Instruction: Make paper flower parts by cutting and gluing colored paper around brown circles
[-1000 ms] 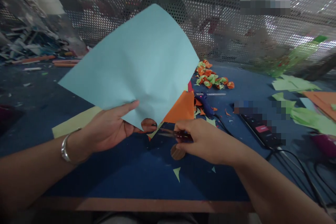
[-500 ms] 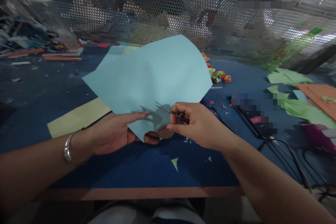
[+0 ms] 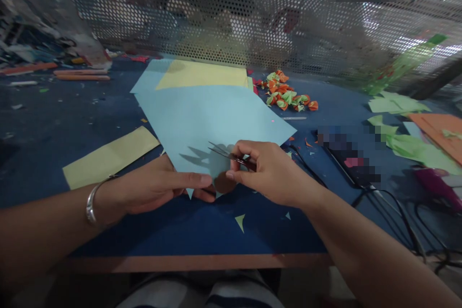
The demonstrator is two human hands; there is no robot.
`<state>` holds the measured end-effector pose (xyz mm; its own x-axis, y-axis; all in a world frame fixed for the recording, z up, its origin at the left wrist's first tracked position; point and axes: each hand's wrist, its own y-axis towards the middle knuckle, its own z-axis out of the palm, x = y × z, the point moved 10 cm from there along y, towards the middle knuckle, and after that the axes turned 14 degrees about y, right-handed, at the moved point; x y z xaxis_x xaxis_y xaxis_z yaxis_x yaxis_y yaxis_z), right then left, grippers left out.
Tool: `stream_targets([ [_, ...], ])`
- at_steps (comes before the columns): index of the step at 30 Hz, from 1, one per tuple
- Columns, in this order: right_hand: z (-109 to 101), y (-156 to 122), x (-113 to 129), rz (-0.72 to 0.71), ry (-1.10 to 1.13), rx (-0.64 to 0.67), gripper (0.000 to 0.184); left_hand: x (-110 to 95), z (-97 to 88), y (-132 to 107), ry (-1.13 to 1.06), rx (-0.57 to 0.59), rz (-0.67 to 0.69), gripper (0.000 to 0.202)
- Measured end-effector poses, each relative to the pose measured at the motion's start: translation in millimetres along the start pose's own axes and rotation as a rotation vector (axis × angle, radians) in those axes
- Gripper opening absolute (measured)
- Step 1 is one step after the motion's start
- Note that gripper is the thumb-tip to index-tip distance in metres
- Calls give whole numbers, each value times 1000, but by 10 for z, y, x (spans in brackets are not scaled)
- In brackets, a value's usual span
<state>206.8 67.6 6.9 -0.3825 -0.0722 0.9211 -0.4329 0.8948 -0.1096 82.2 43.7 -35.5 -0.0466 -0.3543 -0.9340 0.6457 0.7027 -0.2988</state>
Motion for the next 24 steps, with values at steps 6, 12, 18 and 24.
stream_targets([
  [6,26,7,82,-53,-75,-54,15,-2,-103,10,126,-176,5,26],
  [12,-79,-36,176,-141,-66,-184,15,7,-223,2,11,-310,29,35],
  [18,-102,-64,194,-173,-76,-225,13,16,-283,-9,-58,-374,43,36],
  [24,-143,-66,153,-127,-44,-257,13,39,-237,3,-73,-326,24,40],
])
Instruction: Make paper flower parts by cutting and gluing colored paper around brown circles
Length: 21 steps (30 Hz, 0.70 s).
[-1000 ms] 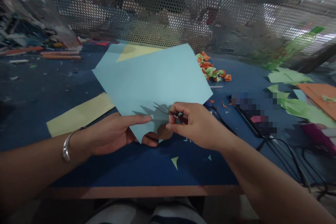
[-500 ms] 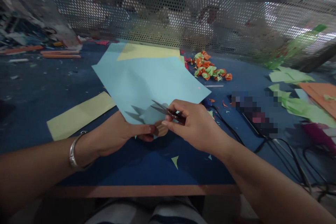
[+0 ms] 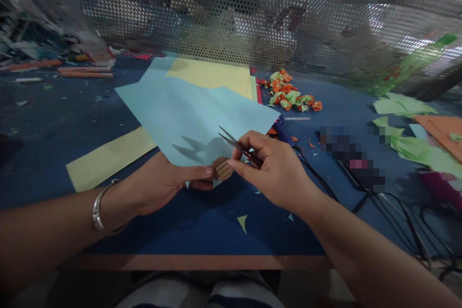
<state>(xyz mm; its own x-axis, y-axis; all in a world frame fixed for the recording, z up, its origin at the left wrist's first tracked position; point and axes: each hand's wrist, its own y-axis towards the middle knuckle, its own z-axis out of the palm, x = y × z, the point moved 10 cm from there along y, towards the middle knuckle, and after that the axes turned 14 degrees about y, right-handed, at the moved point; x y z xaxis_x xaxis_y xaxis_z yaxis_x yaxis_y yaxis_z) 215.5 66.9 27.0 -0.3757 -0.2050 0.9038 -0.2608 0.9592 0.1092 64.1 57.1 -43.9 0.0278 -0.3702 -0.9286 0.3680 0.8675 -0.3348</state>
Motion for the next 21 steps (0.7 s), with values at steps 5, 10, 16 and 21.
stream_targets([
  [5,13,11,41,-37,-16,-2,12,6,-4,-16,7,-25,-30,45],
  [10,62,-6,116,-113,-112,35,10,-27,-9,-5,5,-31,-29,46],
  [16,137,-25,166,-211,-214,100,17,-31,-32,2,26,-44,-22,39],
  [21,116,-20,157,-233,-198,62,16,-74,-9,-10,-3,-26,24,32],
])
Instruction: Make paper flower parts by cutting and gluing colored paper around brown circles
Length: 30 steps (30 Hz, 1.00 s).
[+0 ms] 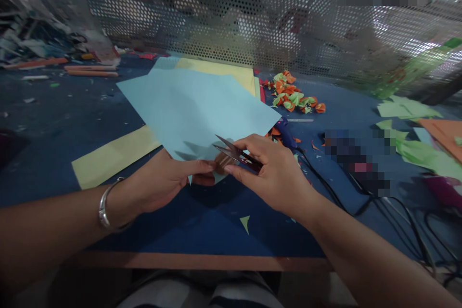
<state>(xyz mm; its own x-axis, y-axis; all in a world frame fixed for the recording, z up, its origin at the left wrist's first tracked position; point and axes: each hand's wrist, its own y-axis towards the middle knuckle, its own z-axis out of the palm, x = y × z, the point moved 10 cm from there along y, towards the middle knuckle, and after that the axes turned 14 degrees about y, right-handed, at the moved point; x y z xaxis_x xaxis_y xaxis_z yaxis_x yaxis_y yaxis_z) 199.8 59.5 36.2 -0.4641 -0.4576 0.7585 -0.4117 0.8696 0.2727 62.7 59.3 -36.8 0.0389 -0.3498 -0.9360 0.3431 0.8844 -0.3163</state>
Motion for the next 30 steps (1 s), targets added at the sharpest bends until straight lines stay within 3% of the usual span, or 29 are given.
stream_targets([
  [14,44,14,-49,89,32,12,16,36,-11,4,-74,-32,27,22],
  [21,51,3,-45,70,6,3,15,19,38,-11,-72,23,50,36],
  [26,-26,-6,-3,65,1,-64,13,-98,-65,-19,-10,-77,164,24],
  [30,-86,3,-15,105,44,-123,13,-154,-118,-15,-29,-130,221,29],
])
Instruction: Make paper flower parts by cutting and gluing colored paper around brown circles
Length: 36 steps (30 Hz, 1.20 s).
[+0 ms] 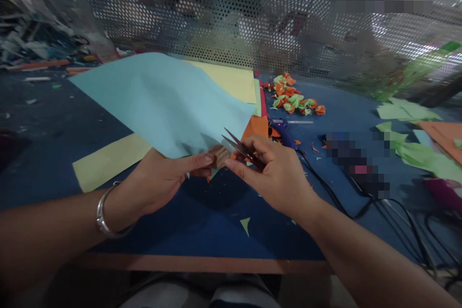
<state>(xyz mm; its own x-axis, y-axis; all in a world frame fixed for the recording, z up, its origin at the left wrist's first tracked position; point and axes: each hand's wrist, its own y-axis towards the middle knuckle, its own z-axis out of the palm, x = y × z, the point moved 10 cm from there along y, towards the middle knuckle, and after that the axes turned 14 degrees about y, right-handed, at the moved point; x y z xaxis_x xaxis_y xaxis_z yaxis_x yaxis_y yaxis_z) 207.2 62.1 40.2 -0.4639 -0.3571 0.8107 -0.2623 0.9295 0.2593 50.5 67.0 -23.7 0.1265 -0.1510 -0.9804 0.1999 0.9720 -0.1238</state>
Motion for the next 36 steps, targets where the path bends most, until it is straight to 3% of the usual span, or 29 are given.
stream_targets([
  [6,2,19,-71,82,116,-27,18,22,33,-18,13,19,-32,28],
  [11,19,10,-228,226,339,-60,31,39,1,-32,-34,-22,-34,29],
  [20,144,-54,-492,350,673,-127,39,64,-23,-10,-18,-29,-21,35],
  [33,151,-56,-420,290,608,-133,34,38,-45,-18,29,-55,16,30],
  [36,134,-54,-385,263,529,-109,33,-35,-109,-3,22,-124,53,27],
])
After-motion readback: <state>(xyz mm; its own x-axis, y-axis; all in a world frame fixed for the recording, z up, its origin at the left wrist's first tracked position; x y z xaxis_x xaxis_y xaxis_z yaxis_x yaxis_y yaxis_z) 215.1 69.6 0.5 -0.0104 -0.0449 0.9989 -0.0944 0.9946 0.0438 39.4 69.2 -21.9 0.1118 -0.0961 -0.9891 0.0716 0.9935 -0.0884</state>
